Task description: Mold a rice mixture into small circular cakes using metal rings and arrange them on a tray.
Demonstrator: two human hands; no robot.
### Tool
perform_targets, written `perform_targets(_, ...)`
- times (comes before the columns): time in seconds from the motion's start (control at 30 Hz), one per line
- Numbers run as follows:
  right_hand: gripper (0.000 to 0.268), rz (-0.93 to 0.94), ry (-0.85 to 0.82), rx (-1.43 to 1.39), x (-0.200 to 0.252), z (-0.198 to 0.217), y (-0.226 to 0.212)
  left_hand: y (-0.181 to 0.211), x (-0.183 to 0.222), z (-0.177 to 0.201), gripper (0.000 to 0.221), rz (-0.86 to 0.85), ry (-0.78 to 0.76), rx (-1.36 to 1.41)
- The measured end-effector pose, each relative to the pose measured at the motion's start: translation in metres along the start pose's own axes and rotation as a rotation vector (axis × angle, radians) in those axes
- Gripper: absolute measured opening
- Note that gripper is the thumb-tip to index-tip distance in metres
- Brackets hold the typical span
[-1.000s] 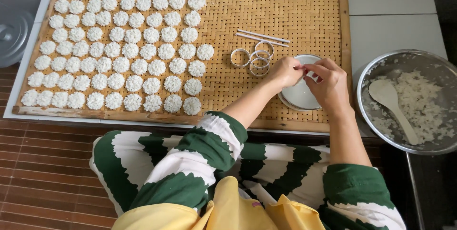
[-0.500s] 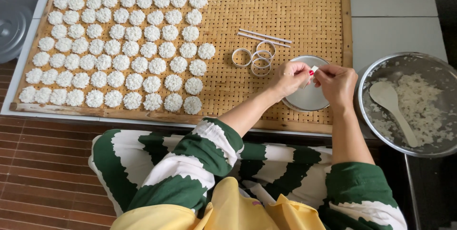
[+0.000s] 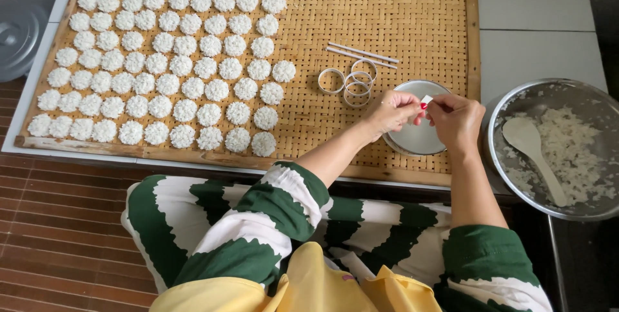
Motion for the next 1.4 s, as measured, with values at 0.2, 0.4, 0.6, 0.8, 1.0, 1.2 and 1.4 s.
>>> perform_targets(0.2, 0.018, 0.304, 0.061, 0.153, 0.008, 0.013, -0.053, -0.02, -0.016, 0.02, 0.023, 0.245, 0.097, -0.128)
perform_targets(0.4, 0.016, 0.037, 0.023, -0.07, 0.0, 0.002, -0.001, -0.001, -0.002, 0.002, 0.019, 0.025, -0.05, -0.069)
perform_targets(0.6, 0.02, 0.256, 0.073, 0.128, 0.004, 0.008, -0.028, 0.005, -0.009, 0.01, 0.022, 0.282, 0.048, -0.143)
perform_targets(0.8, 0.016, -0.049, -0.06, -0.109, 0.002, 0.007, -0.008, 0.01, 0.001, -0.003, 0.02, 0.049, -0.076, -0.053)
perform_targets(1.0, 0.019, 0.149, 0.027, 0.085, 0.004, 0.005, -0.018, 0.007, -0.01, 0.007, 0.024, 0.279, 0.065, -0.251)
perform_targets(1.2, 0.009, -0.089, -0.013, -0.052, 0.002, 0.003, 0.003, -0.002, -0.022, -0.002, 0.023, -0.052, -0.004, -0.169)
perform_targets(1.4, 0.012, -0.029, 0.02, -0.034, 0.003, 0.002, 0.005, 0.014, 0.002, -0.005, 0.024, 0.203, -0.072, -0.138)
Point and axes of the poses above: each hand's wrist, its own x-axis away from the middle knuckle, its own z-axis out of the back of the hand, y = z × x, the point moved 7 cm from there along -x, towards the middle knuckle, and after that the axes turned 15 degrees about x, right-handed, at the moved point
